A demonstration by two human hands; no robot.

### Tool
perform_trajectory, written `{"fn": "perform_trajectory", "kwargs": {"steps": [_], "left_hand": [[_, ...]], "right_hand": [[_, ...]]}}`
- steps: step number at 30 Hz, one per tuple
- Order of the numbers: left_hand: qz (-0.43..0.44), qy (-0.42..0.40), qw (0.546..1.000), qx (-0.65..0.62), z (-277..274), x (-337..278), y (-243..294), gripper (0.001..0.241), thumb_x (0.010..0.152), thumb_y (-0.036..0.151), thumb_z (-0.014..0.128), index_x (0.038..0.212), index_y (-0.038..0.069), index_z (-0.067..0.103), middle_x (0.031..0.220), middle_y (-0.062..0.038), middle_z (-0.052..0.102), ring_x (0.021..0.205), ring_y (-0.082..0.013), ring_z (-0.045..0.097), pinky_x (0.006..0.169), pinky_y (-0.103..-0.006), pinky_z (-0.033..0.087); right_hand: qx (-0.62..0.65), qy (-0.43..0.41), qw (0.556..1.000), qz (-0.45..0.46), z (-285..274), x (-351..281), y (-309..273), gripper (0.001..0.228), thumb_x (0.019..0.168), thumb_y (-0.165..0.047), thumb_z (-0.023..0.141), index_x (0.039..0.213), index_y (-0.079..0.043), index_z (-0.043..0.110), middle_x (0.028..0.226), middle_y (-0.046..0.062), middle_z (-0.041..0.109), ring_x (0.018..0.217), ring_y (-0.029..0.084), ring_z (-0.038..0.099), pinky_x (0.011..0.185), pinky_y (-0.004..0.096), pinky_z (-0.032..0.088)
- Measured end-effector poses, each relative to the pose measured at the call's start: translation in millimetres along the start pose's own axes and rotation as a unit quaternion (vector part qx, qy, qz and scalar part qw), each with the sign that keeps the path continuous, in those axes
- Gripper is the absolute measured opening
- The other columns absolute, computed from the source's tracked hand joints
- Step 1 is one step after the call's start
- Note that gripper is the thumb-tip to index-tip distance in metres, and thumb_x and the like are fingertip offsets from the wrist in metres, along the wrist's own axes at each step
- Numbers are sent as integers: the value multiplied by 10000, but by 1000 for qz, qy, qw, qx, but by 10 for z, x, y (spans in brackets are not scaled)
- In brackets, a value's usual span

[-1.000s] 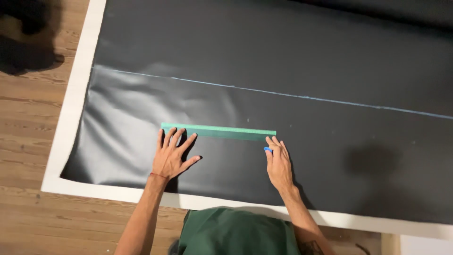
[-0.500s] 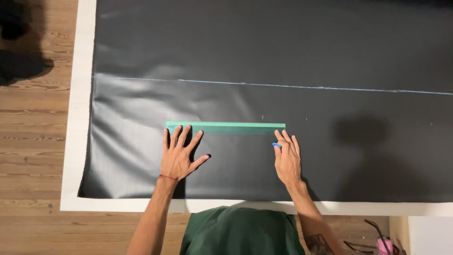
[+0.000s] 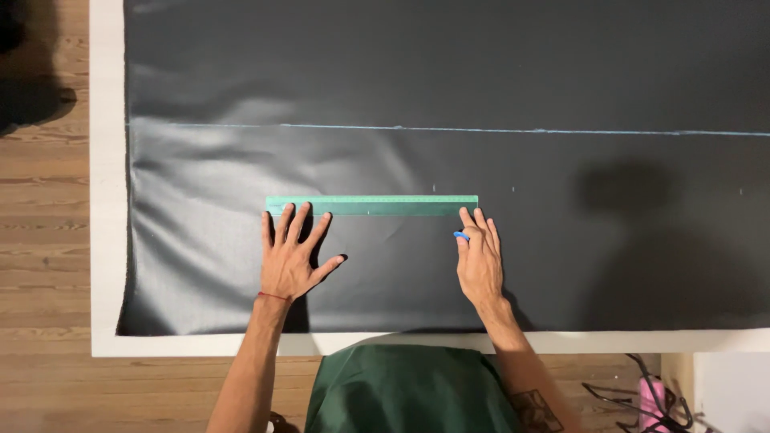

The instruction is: Marking a large sheet of black leather with a ruler and chalk for cutting

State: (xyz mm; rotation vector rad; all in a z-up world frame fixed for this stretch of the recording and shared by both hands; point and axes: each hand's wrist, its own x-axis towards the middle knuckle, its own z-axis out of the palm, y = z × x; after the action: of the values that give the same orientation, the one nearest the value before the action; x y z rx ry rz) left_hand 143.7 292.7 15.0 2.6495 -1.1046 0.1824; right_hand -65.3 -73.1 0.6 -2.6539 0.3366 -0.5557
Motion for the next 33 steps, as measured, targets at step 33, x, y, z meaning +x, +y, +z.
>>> {"fn": "perform_trajectory", "kwargs": {"steps": [33], "left_hand": [[-13, -14, 1000, -6, -44, 90, 20, 902, 961, 963, 590, 1694, 440, 644, 1730, -79, 607, 1704, -371, 457, 1434, -761, 137]], "right_hand": [[35, 8, 996, 77, -142, 189, -175, 162, 1246, -189, 609, 1226, -35, 655, 1653, 138, 706, 1512, 400, 670, 1304, 530, 506]]}}
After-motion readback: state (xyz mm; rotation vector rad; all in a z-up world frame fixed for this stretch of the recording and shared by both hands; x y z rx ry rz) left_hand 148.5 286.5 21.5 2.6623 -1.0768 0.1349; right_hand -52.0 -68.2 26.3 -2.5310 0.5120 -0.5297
